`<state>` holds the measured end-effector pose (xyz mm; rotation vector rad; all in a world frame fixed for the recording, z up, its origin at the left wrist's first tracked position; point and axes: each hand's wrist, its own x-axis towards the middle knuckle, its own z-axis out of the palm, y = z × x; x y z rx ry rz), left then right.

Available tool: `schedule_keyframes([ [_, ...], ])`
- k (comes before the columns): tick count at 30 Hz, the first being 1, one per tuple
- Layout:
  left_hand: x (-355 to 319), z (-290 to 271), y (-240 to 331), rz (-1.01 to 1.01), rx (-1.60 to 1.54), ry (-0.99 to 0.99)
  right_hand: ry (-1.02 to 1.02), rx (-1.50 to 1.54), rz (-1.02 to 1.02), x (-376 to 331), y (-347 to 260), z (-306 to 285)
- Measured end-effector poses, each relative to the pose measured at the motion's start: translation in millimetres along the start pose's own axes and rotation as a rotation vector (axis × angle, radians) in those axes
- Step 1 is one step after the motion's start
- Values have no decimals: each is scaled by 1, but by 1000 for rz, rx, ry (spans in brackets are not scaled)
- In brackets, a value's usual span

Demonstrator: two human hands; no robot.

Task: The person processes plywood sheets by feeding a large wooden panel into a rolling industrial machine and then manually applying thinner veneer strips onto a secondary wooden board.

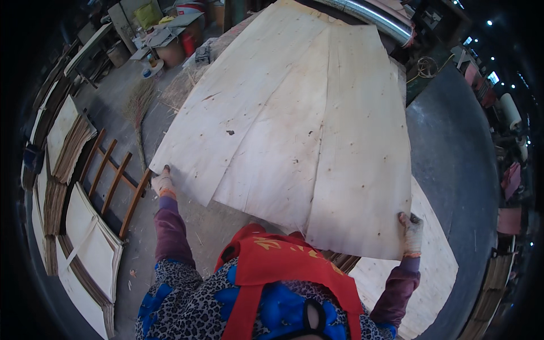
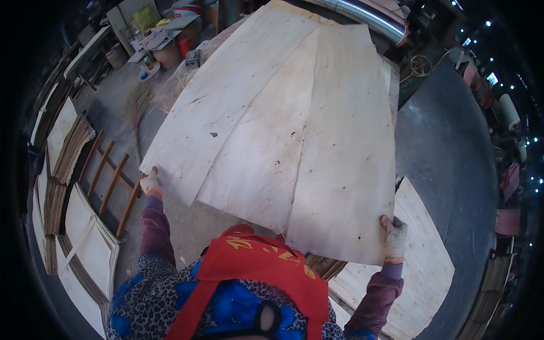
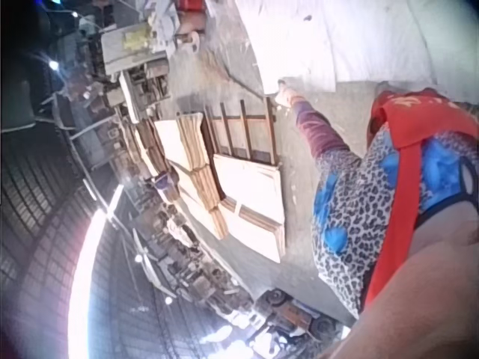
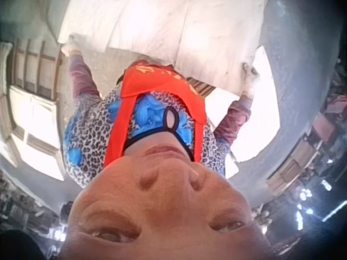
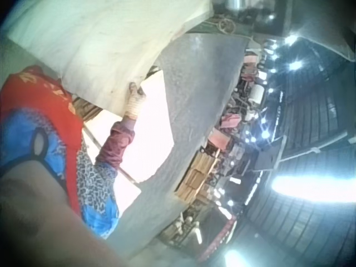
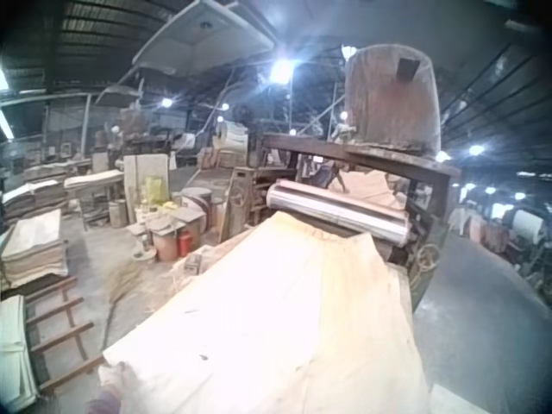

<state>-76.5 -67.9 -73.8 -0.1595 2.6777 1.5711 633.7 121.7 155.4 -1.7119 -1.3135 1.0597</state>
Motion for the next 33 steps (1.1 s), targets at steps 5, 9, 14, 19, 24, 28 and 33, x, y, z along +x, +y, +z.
schedule_keyframes([
  [5, -23, -20, 35, 62, -11, 18, -78, 37, 1, 0, 40, -8],
  [9, -39, -48, 65, -178, -607, -229, -71, 102, 53, -1, 61, -5],
  [14, -108, -64, 153, 109, -761, -360, -128, 172, 17, 13, 84, -9],
  [19, -129, -104, 258, 841, -332, -254, -116, 221, 52, 7, 81, -11],
  [24, -153, -106, 283, 1091, -199, -62, -119, 409, 11, 20, 92, -11],
  [28, -153, -90, 284, 1194, -265, -90, -147, 474, 102, 19, 71, 0],
  [33, -121, -28, 257, 395, -776, -220, -256, 599, 78, 44, 44, 21],
])
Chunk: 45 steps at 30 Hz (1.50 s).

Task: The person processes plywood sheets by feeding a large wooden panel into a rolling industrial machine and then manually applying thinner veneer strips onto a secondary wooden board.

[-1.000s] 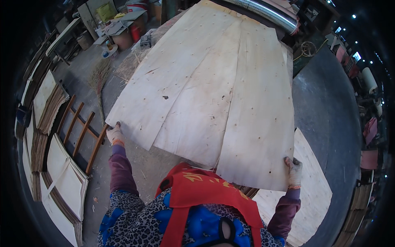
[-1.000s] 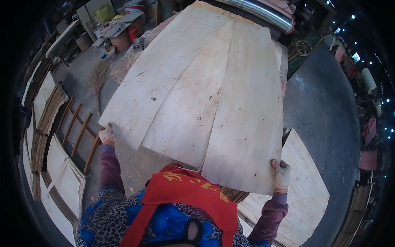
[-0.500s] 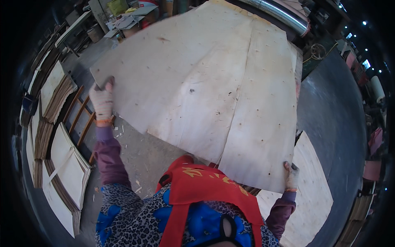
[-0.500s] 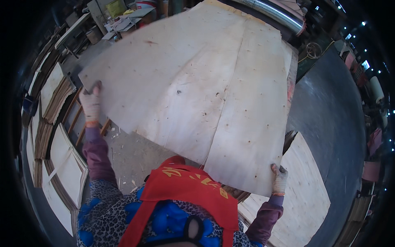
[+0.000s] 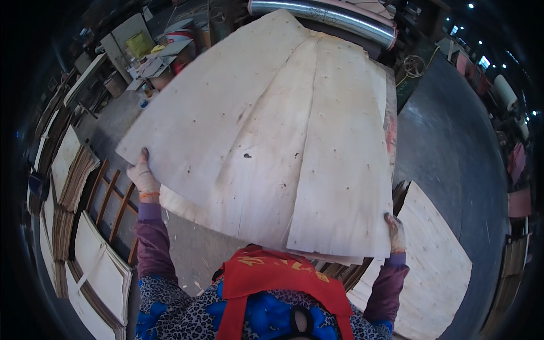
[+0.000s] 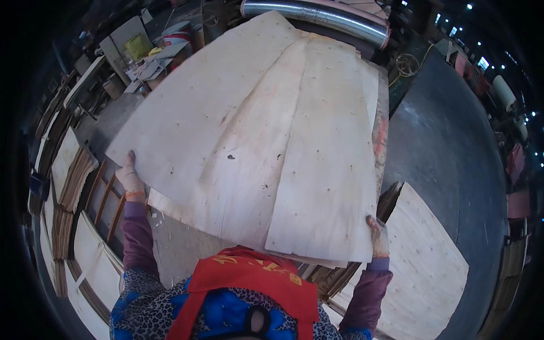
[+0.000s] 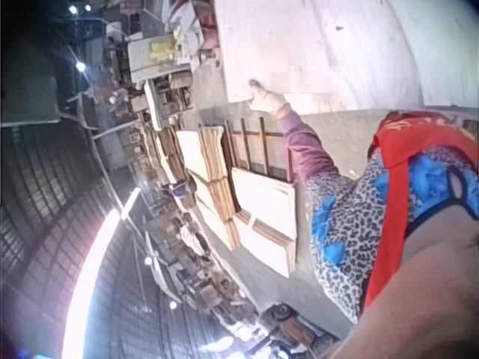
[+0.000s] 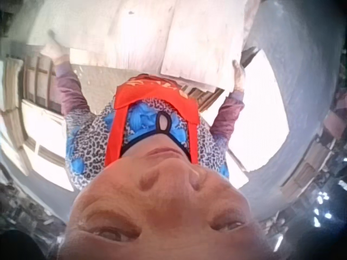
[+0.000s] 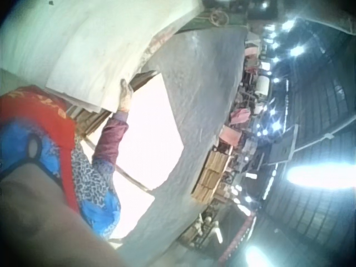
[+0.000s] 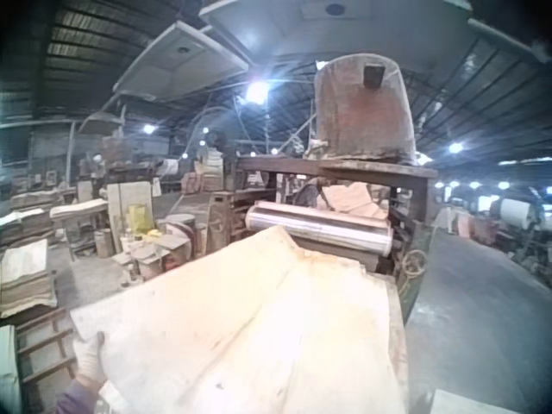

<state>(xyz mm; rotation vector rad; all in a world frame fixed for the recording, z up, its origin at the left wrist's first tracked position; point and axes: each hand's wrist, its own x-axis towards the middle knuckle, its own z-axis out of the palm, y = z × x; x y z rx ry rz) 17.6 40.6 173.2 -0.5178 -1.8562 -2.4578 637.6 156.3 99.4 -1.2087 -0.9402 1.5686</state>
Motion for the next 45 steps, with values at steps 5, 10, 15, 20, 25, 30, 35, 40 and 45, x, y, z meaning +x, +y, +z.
schedule_keyframes([
  [5, -3, 16, -104, -408, -50, 178, 35, 104, -71, 0, 28, 27],
  [10, -28, 50, -130, -550, -179, 206, -125, 378, 287, -29, 72, 97],
  [15, -24, 80, -123, -429, -122, 181, -70, 9, 280, 3, 113, 107],
  [20, 5, 96, -139, -395, -248, 96, 245, -442, -51, 27, 95, 102],
  [25, 42, 139, -152, -469, -165, 196, 484, -65, -63, 112, 21, 94],
  [30, 41, 166, -190, -467, -278, 175, 544, -3, -99, 153, 29, 109],
  [35, 59, 218, -216, -560, -332, 175, 612, -81, -151, 229, 1, 125],
  [40, 89, 294, -244, -567, -390, 45, 525, -1034, -354, 339, 0, 66],
  [45, 174, 381, -338, -388, 50, -25, 471, -374, -223, 435, -63, 81],
])
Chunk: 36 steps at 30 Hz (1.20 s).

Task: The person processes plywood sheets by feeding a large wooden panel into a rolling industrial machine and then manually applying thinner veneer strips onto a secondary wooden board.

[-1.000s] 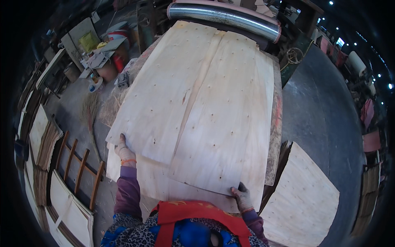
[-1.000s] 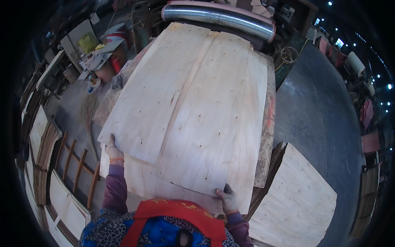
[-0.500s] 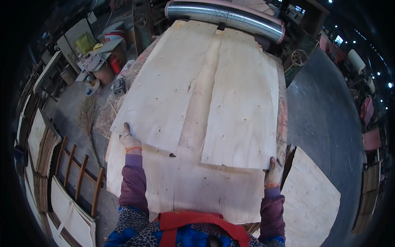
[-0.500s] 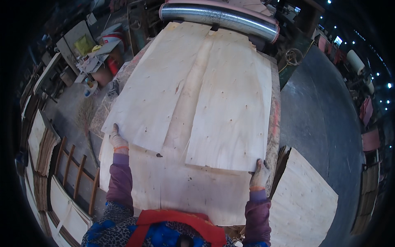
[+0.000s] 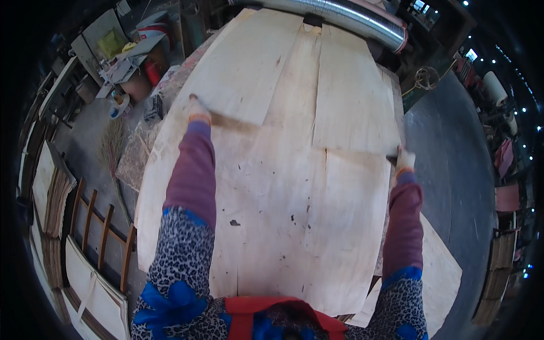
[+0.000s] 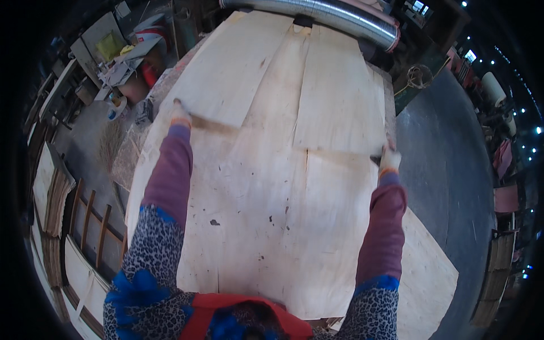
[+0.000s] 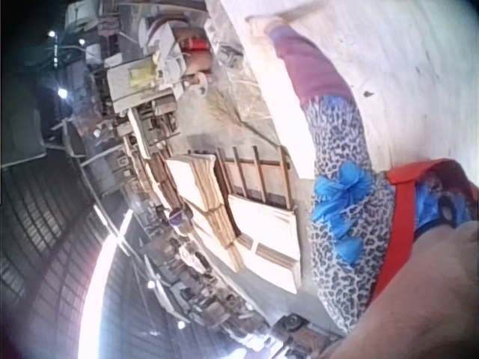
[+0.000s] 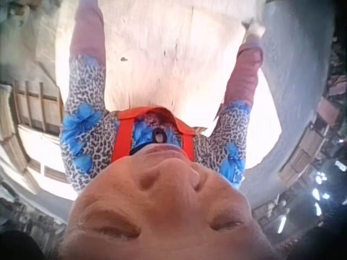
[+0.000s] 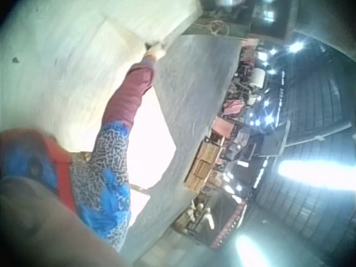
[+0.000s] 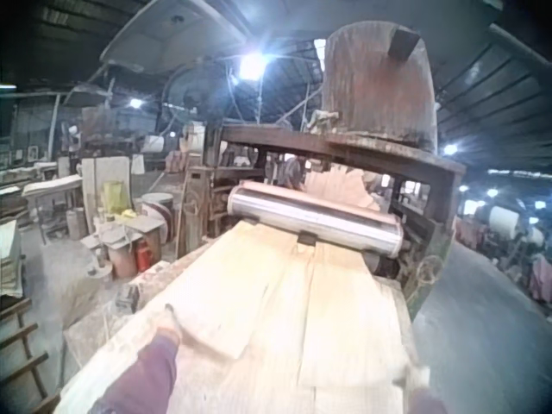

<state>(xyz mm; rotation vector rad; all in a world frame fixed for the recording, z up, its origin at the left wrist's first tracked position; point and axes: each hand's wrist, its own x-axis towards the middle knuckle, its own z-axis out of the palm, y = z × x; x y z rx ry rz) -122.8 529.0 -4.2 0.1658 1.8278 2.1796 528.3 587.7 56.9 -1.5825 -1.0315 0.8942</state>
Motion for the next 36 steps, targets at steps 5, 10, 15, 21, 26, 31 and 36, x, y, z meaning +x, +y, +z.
schedule_keyframes([
  [5, -25, 0, 11, -221, -43, -453, -328, -13, 78, -48, -54, 13],
  [10, -133, -110, 34, -66, -88, -605, -638, 177, 181, -162, -21, -47],
  [15, -204, -252, 28, 98, 138, -347, -542, 195, 369, -279, 46, -89],
  [21, -245, -390, 27, 218, 433, -178, 20, 219, 310, -354, 115, -187],
  [26, -261, -445, 38, 111, 408, -124, 91, 149, 433, -406, 160, -256],
  [31, -296, -460, 36, 115, 376, -201, 37, 97, 500, -434, 181, -282],
  [36, -366, -448, 38, 86, 345, -426, -91, -118, 424, -435, 145, -286],
])
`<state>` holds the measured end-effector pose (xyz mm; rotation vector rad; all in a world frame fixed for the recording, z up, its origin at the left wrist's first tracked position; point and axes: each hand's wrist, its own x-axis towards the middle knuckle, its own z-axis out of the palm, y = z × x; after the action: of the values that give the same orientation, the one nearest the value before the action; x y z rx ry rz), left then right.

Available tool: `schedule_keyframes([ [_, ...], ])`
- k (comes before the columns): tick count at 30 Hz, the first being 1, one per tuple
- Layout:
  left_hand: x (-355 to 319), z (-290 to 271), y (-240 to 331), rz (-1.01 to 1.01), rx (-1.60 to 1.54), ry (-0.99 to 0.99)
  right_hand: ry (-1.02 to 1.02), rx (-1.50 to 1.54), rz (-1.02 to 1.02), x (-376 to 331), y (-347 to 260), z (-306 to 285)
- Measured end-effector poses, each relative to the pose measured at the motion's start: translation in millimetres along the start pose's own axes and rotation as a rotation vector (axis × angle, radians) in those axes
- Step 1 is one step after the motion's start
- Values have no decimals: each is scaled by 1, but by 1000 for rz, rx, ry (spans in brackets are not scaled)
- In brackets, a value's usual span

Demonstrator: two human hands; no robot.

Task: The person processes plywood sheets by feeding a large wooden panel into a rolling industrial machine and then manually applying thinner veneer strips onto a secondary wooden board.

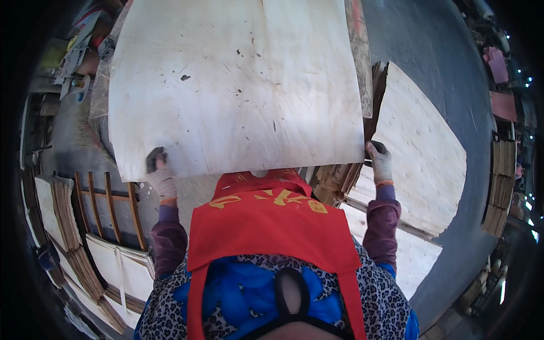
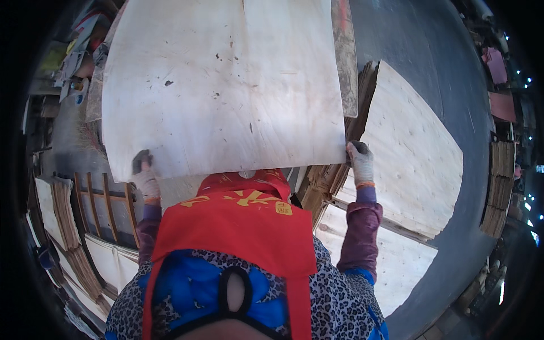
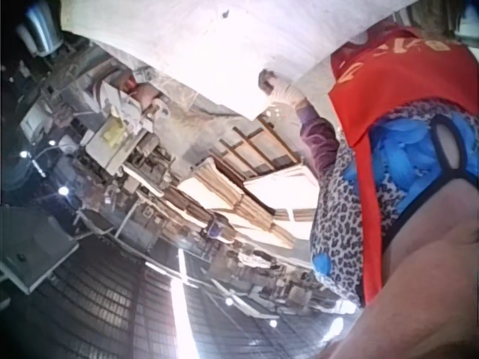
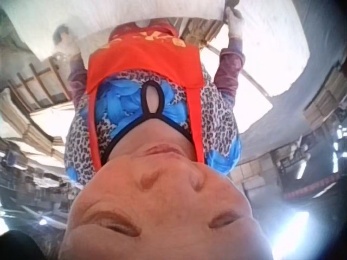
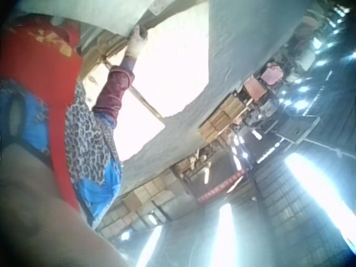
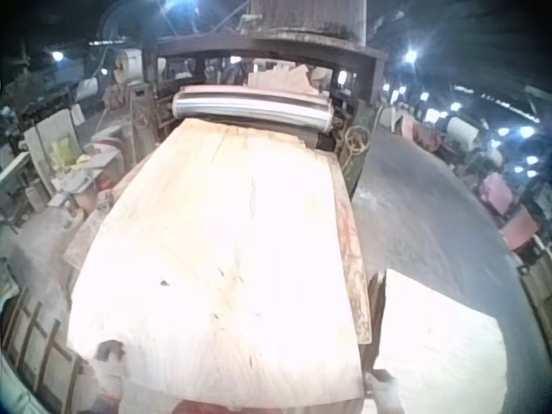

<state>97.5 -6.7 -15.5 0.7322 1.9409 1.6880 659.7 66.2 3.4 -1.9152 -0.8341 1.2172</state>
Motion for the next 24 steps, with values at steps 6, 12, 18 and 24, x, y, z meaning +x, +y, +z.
schedule_keyframes([
  [6, -73, 29, 13, 196, 317, -428, -413, 27, -10, -35, -81, -5],
  [12, -120, 89, 89, 938, 796, -806, -569, 240, -182, -82, -157, 9],
  [18, -115, 93, 87, 972, 828, -876, -526, -15, -365, -108, -201, 2],
  [24, -117, 84, 115, 1015, 748, -755, -676, 249, -359, -62, -229, 25],
])
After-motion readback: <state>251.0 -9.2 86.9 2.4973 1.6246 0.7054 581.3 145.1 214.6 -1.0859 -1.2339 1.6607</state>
